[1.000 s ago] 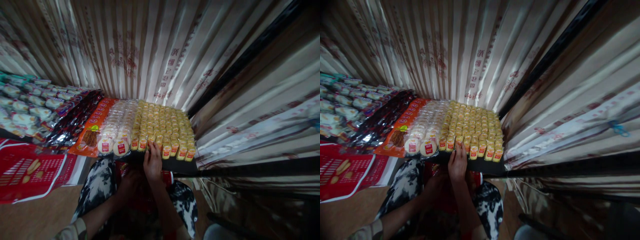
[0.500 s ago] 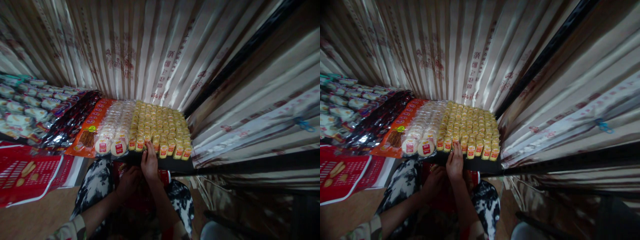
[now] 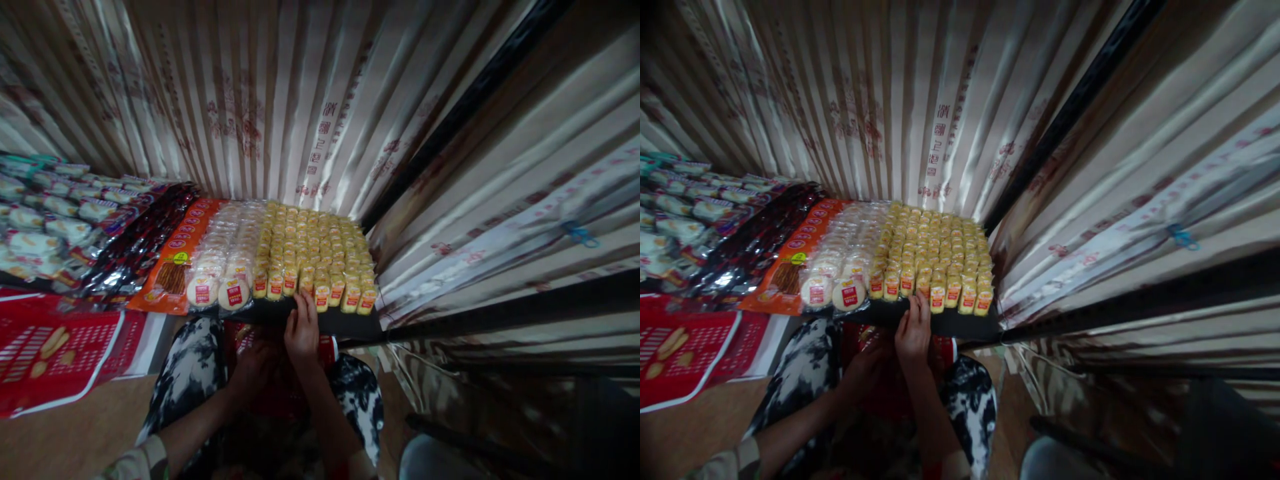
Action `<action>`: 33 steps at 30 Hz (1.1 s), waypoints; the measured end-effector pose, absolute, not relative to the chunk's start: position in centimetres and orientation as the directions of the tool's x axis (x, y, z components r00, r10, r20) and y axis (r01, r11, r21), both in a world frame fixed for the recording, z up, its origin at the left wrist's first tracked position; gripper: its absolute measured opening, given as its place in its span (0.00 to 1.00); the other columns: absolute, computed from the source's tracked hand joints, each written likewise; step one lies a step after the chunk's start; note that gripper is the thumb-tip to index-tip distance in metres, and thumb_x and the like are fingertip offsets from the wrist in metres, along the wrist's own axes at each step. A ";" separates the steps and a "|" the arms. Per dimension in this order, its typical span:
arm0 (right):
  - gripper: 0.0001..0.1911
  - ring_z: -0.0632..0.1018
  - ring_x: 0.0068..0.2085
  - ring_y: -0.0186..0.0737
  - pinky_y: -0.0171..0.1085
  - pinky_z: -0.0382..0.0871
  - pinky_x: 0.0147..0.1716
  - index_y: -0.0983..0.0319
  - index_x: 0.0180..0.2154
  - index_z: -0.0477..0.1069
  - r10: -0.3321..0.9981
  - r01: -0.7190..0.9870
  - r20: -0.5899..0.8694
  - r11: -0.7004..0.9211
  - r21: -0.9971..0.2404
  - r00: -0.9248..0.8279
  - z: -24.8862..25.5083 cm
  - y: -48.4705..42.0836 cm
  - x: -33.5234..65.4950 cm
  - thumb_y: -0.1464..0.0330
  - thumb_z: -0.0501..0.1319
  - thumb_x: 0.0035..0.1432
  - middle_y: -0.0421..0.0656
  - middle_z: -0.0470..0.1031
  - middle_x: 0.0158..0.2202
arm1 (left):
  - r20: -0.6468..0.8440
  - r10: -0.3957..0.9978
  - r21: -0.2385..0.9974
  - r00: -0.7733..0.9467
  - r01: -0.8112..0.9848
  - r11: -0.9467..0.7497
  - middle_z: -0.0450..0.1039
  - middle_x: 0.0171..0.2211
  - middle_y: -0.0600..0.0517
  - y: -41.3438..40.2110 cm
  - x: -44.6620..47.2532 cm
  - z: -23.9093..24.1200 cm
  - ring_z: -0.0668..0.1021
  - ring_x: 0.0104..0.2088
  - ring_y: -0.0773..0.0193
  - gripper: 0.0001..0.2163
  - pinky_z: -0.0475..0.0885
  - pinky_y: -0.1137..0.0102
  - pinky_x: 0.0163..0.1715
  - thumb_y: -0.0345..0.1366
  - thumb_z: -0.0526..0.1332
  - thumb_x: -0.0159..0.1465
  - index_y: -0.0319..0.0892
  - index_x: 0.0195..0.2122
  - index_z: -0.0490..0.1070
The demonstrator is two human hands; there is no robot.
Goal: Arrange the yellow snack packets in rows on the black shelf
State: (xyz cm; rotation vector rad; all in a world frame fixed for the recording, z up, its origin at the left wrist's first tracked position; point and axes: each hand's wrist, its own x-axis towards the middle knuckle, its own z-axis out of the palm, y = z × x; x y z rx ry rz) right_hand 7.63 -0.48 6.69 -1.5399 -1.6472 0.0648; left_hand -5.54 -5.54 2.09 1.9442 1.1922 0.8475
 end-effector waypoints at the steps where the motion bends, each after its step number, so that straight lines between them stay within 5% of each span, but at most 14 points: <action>1: 0.19 0.63 0.58 0.45 0.49 0.62 0.54 0.66 0.53 0.62 0.839 0.796 0.529 0.232 -0.560 0.127 6.5 -0.6 7.7 0.71 0.45 0.62 0.55 0.61 0.56 | 0.159 0.914 0.821 0.373 0.464 -0.332 0.71 0.36 0.47 -5.6 -5.4 2.1 0.74 0.38 0.63 0.13 0.71 0.67 0.41 0.28 0.47 0.62 0.41 0.33 0.71; 9: 0.23 0.57 0.62 0.46 0.51 0.60 0.55 0.68 0.58 0.55 0.860 0.786 0.492 0.208 -0.582 0.137 5.8 -0.1 7.7 0.71 0.44 0.63 0.56 0.57 0.60 | 0.193 0.898 0.817 0.395 0.442 -0.370 0.71 0.36 0.46 -5.2 -4.5 3.4 0.75 0.37 0.63 0.13 0.72 0.69 0.38 0.29 0.47 0.63 0.40 0.33 0.71; 18: 0.24 0.56 0.62 0.45 0.51 0.59 0.57 0.67 0.60 0.54 0.864 0.754 0.469 0.182 -0.631 0.184 4.7 -0.3 7.7 0.69 0.43 0.64 0.54 0.57 0.60 | 0.502 0.805 0.594 0.317 0.550 -0.587 0.69 0.38 0.47 0.1 -4.1 10.0 0.71 0.40 0.63 0.14 0.69 0.68 0.42 0.26 0.46 0.61 0.41 0.35 0.72; 25: 0.24 0.55 0.63 0.46 0.52 0.60 0.56 0.66 0.61 0.51 0.849 0.739 0.500 0.225 -0.635 0.172 4.3 -0.4 7.6 0.70 0.42 0.63 0.54 0.53 0.62 | 0.445 0.746 0.303 0.496 0.700 -0.646 0.60 0.49 0.45 7.7 -1.2 15.0 0.60 0.52 0.54 0.16 0.63 0.58 0.50 0.27 0.52 0.59 0.43 0.47 0.69; 33: 0.26 0.51 0.64 0.46 0.50 0.65 0.53 0.66 0.62 0.46 0.844 0.718 0.516 0.268 -0.642 0.147 3.4 -0.2 7.6 0.72 0.43 0.63 0.55 0.48 0.64 | 0.310 0.644 0.090 0.700 0.652 -0.752 0.63 0.44 0.44 11.6 0.3 14.6 0.62 0.49 0.51 0.11 0.61 0.57 0.47 0.32 0.54 0.61 0.43 0.42 0.73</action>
